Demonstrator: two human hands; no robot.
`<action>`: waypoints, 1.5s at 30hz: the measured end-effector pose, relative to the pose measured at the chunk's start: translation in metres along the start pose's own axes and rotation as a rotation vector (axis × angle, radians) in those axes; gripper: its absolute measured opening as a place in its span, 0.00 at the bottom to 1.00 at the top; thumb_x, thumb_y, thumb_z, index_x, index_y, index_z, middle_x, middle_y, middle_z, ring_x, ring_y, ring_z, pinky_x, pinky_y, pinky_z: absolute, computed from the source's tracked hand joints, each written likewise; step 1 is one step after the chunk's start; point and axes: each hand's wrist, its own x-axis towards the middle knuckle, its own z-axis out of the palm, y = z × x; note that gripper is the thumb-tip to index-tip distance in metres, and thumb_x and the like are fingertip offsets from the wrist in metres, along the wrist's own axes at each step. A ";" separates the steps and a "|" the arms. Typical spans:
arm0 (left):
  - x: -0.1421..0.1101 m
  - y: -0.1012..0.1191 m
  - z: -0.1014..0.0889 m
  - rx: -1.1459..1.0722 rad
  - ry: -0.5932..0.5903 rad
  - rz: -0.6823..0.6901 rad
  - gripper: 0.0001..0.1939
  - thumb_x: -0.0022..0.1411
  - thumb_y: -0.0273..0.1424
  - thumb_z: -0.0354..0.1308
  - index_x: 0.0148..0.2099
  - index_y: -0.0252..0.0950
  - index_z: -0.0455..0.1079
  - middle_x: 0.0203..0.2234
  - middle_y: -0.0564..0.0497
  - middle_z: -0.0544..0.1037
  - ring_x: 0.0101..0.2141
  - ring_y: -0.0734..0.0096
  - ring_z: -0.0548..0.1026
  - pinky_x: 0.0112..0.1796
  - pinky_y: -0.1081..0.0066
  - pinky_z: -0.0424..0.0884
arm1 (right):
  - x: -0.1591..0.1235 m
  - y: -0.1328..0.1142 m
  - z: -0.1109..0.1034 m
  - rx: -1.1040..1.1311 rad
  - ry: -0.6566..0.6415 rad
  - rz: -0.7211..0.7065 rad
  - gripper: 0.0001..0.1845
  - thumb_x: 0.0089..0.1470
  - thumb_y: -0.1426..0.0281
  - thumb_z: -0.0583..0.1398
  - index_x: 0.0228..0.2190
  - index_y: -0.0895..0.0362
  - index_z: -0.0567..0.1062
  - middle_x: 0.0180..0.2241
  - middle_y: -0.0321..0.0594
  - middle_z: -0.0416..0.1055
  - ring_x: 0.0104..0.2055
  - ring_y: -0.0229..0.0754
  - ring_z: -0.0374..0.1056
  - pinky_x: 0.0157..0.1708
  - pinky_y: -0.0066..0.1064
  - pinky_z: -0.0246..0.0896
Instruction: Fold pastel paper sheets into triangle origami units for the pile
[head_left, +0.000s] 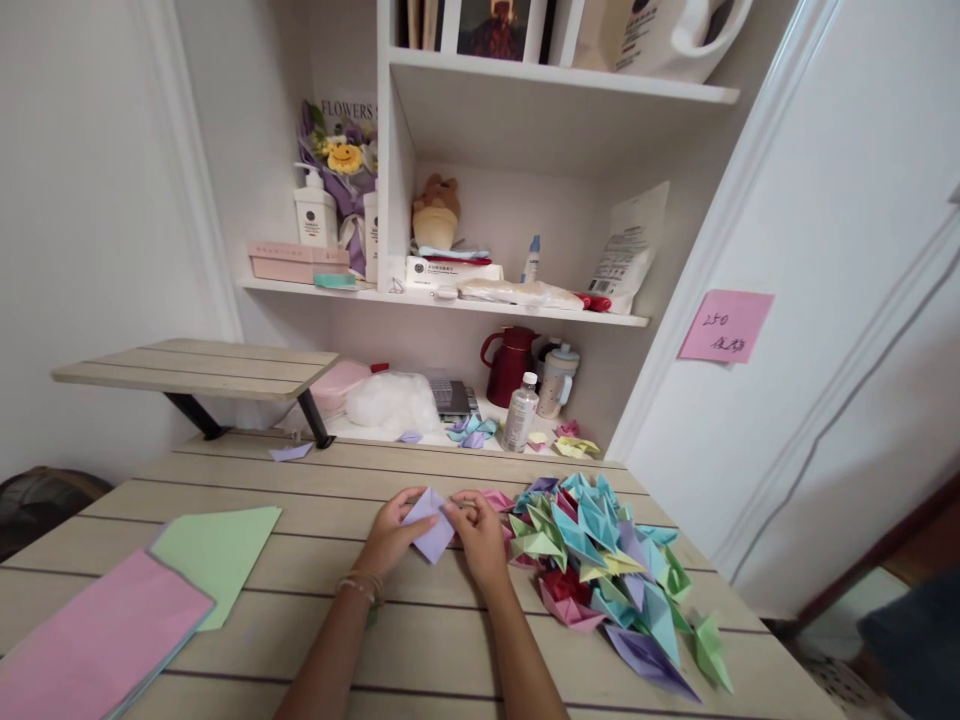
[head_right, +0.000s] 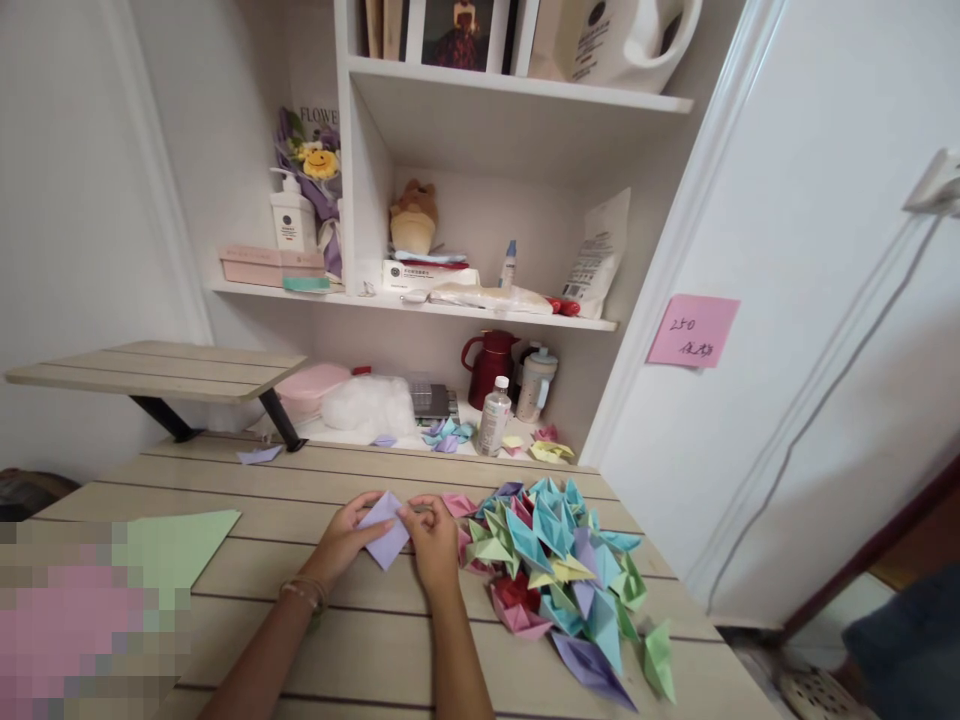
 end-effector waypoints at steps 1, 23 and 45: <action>0.000 0.001 0.000 -0.002 0.021 0.004 0.28 0.37 0.32 0.67 0.43 0.33 0.64 0.26 0.49 0.77 0.25 0.67 0.74 0.27 0.72 0.68 | 0.000 -0.001 0.000 0.002 -0.029 -0.002 0.16 0.42 0.62 0.63 0.32 0.58 0.70 0.14 0.29 0.63 0.16 0.33 0.59 0.16 0.22 0.54; -0.001 0.005 -0.005 -0.043 0.013 0.088 0.25 0.34 0.26 0.68 0.40 0.31 0.70 0.34 0.44 0.78 0.36 0.62 0.75 0.38 0.67 0.70 | 0.004 0.001 -0.012 -0.375 0.025 -0.201 0.19 0.41 0.64 0.63 0.37 0.58 0.76 0.24 0.37 0.69 0.23 0.37 0.61 0.24 0.27 0.58; 0.004 0.003 -0.004 -0.050 0.158 0.137 0.17 0.36 0.30 0.67 0.32 0.32 0.69 0.22 0.51 0.76 0.26 0.70 0.74 0.30 0.72 0.70 | 0.001 -0.003 -0.008 -0.228 -0.049 -0.138 0.10 0.41 0.64 0.63 0.26 0.58 0.77 0.25 0.41 0.74 0.27 0.41 0.68 0.27 0.30 0.63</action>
